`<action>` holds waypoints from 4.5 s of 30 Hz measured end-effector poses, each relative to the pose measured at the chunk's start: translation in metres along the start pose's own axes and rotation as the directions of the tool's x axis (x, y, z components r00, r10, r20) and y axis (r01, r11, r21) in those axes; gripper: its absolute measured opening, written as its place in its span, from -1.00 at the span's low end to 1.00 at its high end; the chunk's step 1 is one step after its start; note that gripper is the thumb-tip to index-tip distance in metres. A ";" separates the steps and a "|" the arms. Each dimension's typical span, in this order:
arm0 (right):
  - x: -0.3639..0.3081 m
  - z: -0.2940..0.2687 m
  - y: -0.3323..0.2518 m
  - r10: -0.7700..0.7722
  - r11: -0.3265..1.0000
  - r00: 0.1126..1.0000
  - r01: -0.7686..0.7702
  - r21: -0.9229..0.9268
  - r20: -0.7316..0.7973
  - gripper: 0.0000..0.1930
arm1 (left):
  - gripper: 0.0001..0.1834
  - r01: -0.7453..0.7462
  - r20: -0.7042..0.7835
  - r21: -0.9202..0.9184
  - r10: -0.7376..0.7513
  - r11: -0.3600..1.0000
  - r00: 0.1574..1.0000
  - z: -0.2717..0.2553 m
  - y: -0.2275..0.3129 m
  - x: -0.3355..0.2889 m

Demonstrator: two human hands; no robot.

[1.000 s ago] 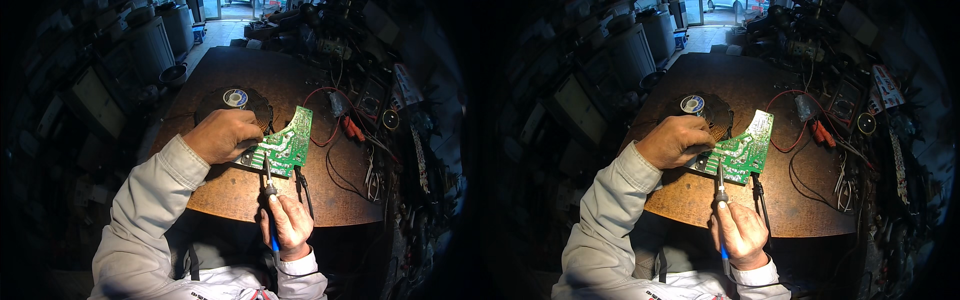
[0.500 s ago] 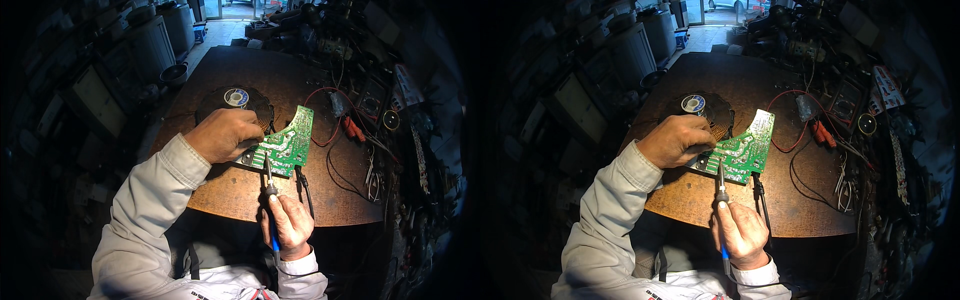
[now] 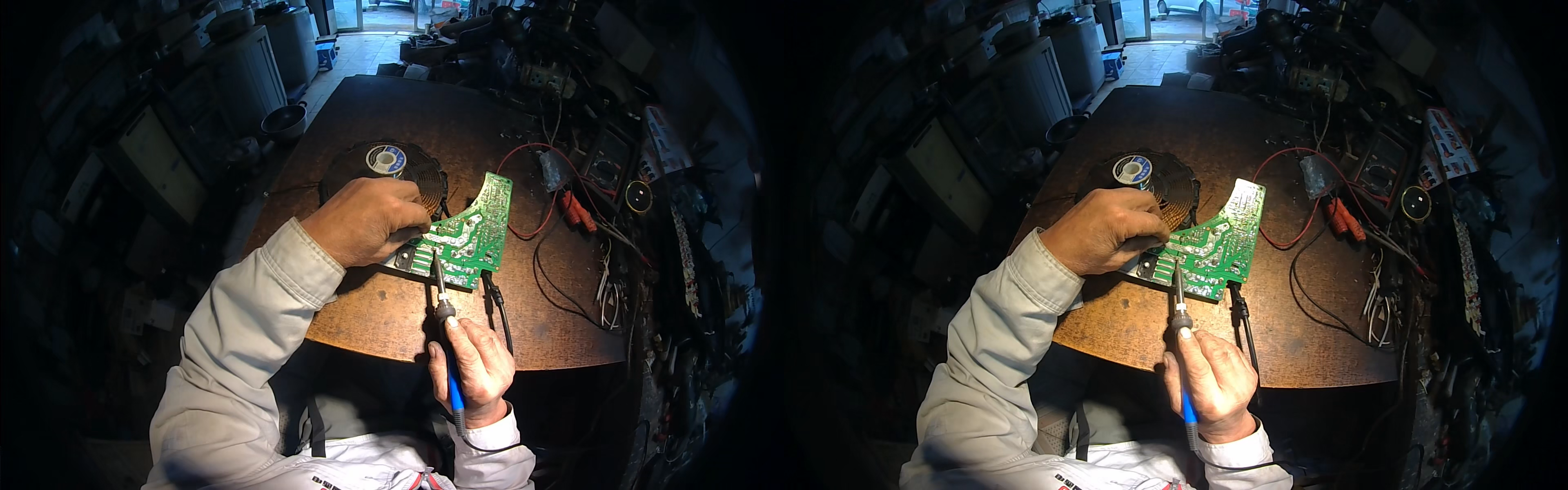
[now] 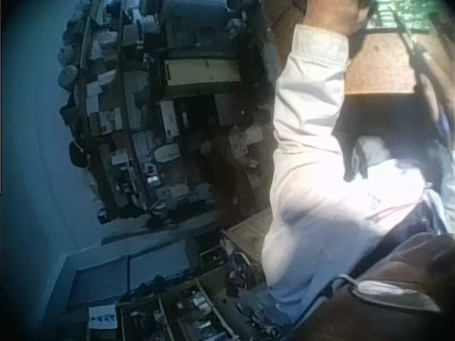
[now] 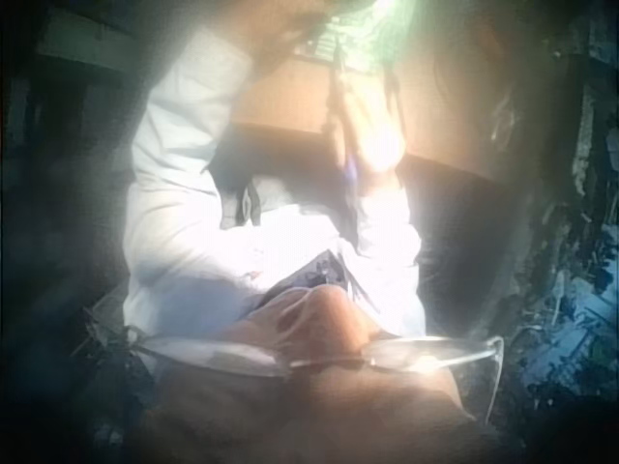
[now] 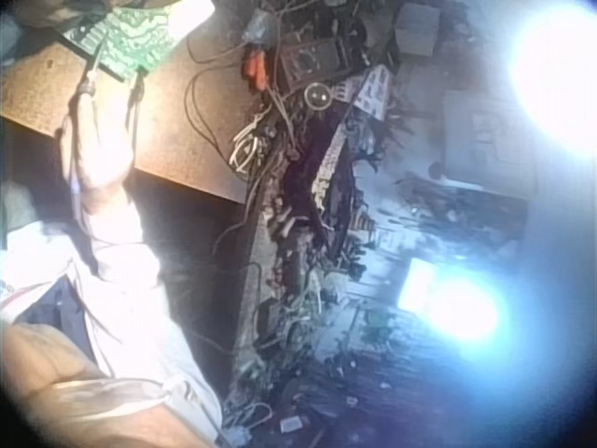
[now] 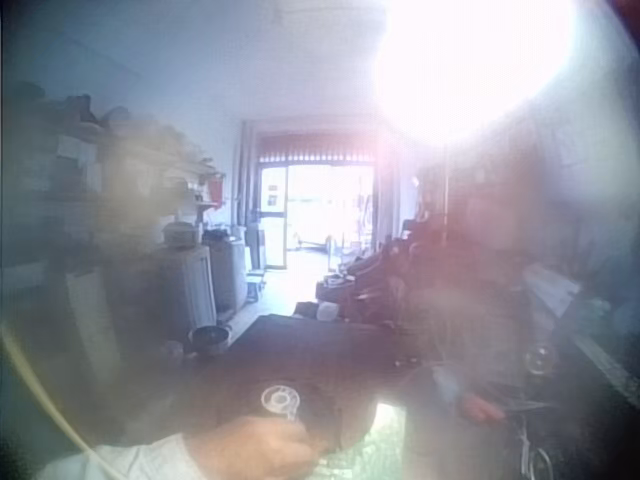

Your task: The person uses a soldering iron and solder wire to work on a green circuit board, applying solder to several points. They then flip the board and continue soldering on the other side. Finally, they place the board down and pick up a motor stator assembly.

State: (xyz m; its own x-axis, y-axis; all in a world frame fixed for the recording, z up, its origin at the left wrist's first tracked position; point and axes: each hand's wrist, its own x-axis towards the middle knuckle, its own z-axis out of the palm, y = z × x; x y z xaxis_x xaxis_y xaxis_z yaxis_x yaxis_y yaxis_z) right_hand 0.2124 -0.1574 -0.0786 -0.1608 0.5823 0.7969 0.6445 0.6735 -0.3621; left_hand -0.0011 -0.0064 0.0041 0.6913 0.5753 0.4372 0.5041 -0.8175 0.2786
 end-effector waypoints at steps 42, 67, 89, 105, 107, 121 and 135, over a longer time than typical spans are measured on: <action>0.001 -0.009 -0.001 -0.011 1.000 0.997 0.012 -0.026 0.075 -0.50 | -0.80 -0.048 -0.024 0.055 0.050 0.997 0.998 0.003 -0.003 -0.002; 0.000 -0.008 -0.001 -0.032 0.998 0.997 0.037 -0.054 0.076 -0.51 | -0.78 -0.035 -0.030 0.070 0.037 0.997 0.999 0.004 -0.002 -0.001; 0.001 -0.009 -0.003 -0.004 0.999 0.997 0.007 -0.035 0.081 -0.54 | -0.78 -0.056 -0.023 0.150 0.060 0.987 0.998 0.007 -0.002 -0.001; 0.000 -0.008 -0.001 -0.008 0.999 0.997 0.010 -0.032 0.070 -0.52 | -0.79 -0.052 -0.004 0.187 0.054 0.981 0.999 0.008 -0.002 -0.001; 0.001 -0.008 -0.002 -0.006 0.999 0.997 0.008 -0.033 0.072 -0.53 | -0.79 -0.057 -0.004 0.188 0.059 0.981 0.998 0.008 -0.001 -0.001; 0.001 -0.010 -0.002 0.008 1.000 0.997 -0.007 -0.011 0.082 -0.53 | -0.76 -0.038 -0.018 0.144 0.041 0.989 0.999 0.006 0.001 -0.001; 0.001 -0.010 -0.003 0.018 1.000 0.996 -0.017 -0.013 0.085 -0.52 | -0.75 -0.049 -0.017 0.141 0.052 0.989 0.999 0.008 0.000 -0.001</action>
State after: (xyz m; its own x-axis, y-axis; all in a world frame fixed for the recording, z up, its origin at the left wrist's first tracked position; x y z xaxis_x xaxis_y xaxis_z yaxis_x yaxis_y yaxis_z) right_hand 0.2181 -0.1630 -0.0719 -0.2124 0.6310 0.7461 0.6570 0.6574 -0.3690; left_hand 0.0022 -0.0070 -0.0036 0.7076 0.5316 0.4656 0.5376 -0.8326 0.1336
